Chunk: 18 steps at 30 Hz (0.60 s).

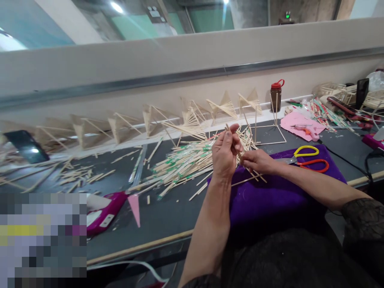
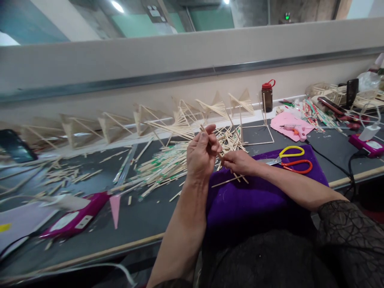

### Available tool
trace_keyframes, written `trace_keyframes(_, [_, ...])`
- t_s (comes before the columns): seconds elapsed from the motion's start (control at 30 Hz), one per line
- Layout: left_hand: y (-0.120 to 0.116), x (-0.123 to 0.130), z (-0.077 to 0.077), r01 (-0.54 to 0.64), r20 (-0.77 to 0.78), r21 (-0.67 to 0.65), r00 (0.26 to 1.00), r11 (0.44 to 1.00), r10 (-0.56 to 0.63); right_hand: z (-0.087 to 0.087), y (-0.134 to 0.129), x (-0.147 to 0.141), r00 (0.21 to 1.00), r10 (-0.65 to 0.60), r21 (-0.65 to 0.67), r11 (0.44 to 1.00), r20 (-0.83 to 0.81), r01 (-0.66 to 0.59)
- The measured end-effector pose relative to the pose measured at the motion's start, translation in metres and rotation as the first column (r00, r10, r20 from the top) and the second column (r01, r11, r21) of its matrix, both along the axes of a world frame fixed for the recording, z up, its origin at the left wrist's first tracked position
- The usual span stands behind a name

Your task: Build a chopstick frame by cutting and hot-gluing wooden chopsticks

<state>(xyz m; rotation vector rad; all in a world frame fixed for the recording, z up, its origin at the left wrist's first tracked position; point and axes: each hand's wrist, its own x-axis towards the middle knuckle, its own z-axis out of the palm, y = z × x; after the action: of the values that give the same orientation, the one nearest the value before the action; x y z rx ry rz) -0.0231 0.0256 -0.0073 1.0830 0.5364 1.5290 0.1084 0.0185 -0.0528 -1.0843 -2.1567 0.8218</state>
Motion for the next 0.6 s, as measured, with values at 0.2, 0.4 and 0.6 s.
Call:
trace_keyframes(0.2, [-0.009,0.010,0.000,-0.112,-0.083,0.048,0.990,0.993,0.115,0.001,-0.002,-0.004,1.000,0.009,0.038,0.999,-0.002,-0.009])
trace_keyframes(0.4, [-0.006,0.009,-0.001,-0.151,-0.122,0.029,0.981,0.988,0.154,0.000,-0.002,-0.010,0.993,0.021,0.087,0.996,0.113,-0.031])
trace_keyframes(0.6, [0.003,0.000,0.000,-0.266,-0.223,0.107,0.933,0.958,0.284,0.019,0.000,0.030,0.989,-0.088,0.183,0.981,0.118,0.065])
